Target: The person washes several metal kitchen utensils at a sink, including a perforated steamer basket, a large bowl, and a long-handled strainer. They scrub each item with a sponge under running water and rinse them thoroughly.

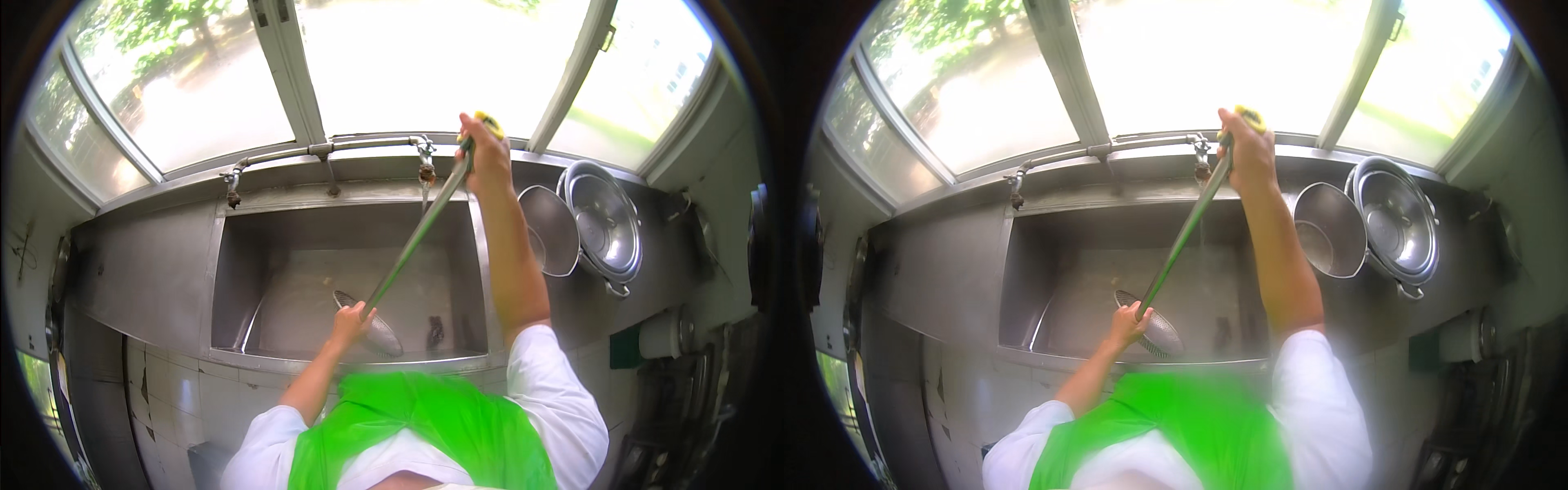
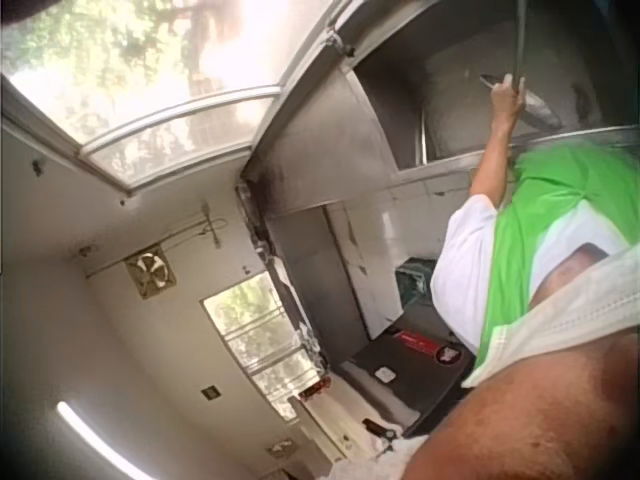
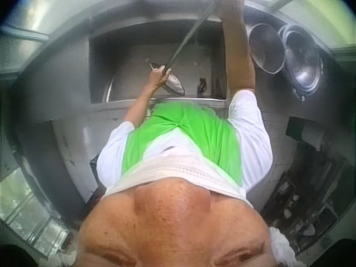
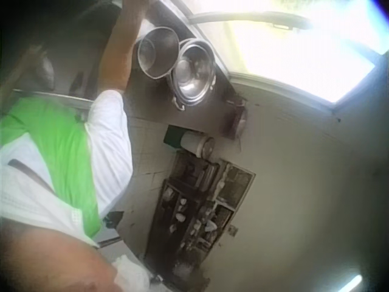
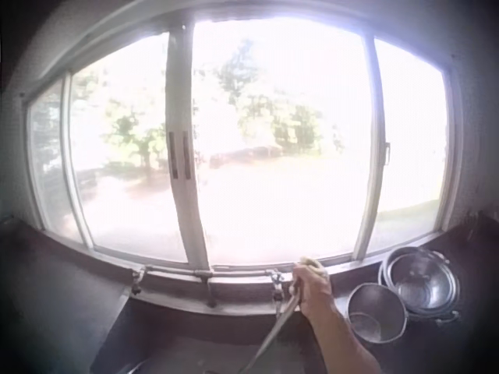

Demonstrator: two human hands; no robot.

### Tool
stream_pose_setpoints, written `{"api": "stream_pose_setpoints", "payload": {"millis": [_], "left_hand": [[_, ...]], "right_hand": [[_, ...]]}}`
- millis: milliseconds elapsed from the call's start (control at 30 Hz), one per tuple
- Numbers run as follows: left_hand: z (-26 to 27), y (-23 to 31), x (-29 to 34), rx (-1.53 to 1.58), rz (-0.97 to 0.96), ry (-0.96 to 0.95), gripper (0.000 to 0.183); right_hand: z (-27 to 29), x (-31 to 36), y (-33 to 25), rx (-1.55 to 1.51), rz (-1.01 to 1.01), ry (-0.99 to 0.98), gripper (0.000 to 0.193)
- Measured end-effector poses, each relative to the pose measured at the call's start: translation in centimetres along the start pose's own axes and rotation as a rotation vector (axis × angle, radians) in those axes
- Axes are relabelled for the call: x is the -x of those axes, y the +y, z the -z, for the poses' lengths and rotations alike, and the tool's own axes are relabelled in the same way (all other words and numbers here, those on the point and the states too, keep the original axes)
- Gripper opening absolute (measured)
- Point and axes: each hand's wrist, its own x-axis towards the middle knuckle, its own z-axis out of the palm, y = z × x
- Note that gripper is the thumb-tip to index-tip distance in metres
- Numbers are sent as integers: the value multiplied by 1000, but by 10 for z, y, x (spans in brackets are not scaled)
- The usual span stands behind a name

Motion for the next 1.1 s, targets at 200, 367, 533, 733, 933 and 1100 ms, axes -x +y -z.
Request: {"api": "stream_pose_setpoints", "payload": {"millis": [200,367,533,733,933,1100], "left_hand": [[-7,-9,3,-126,228,192,45],[23,-3,-15,177,428,431,45],[36,-16,-36,670,612,367,37],[-7,4,-77,1157,551,225,26],[-78,-7,-120,1128,568,154,23],[-117,3,-181,1434,683,-80,18]], "right_hand": [[71,-26,-81,715,655,230,31],[214,22,-2,1646,396,421,49],[186,58,65,1172,594,412,28],[124,8,224,152,-409,-79,20],[121,-63,304,-286,-841,-186,22],[135,-71,300,-74,-751,-4,29]]}}
